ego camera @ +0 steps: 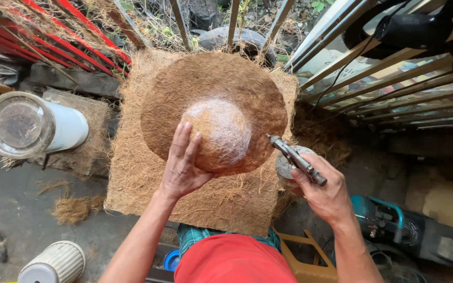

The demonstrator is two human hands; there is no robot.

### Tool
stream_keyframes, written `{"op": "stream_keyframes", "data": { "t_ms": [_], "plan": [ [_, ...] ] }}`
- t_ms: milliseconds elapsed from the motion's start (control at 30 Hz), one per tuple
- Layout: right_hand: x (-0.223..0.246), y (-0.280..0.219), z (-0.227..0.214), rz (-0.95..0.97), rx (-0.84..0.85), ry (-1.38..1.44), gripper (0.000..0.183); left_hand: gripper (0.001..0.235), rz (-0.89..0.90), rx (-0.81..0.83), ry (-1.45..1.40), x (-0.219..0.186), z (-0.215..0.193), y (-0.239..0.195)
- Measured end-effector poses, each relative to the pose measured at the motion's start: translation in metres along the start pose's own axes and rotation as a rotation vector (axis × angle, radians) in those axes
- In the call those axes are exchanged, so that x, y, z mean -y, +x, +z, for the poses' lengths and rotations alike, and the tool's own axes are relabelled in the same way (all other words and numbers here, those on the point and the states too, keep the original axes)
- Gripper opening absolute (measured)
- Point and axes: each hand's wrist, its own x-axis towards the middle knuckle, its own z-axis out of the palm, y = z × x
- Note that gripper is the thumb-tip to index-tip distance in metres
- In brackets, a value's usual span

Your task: The person sprays a straw hat with a spray gun, then uses a hair dryer to dry and shape the hat. The person rotates the hat while spraying and drying to cover different areas.

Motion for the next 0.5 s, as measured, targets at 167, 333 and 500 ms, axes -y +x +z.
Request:
{"op": "stream_keyframes", "data": {
  "t_ms": [167, 333, 500],
  "plan": [
    [-0.015, -0.008, -0.002, 0.115, -0.025, 0.102, 0.031, 0.119, -0.010, 0.047, 0.031, 0.001, 0.000, -0.004],
    [-0.021, 0.003, -0.016, 0.336, -0.106, 0.536, 0.048, 0.114, -0.026, 0.190, -0.079, 0.013, -0.006, 0.003],
    [-0.015, 0.053, -0.045, 0.000, -0.216, 0.810, 0.069, 0.125, -0.281, 0.158, -0.065, 0.011, -0.005, 0.011]
  ]
}}
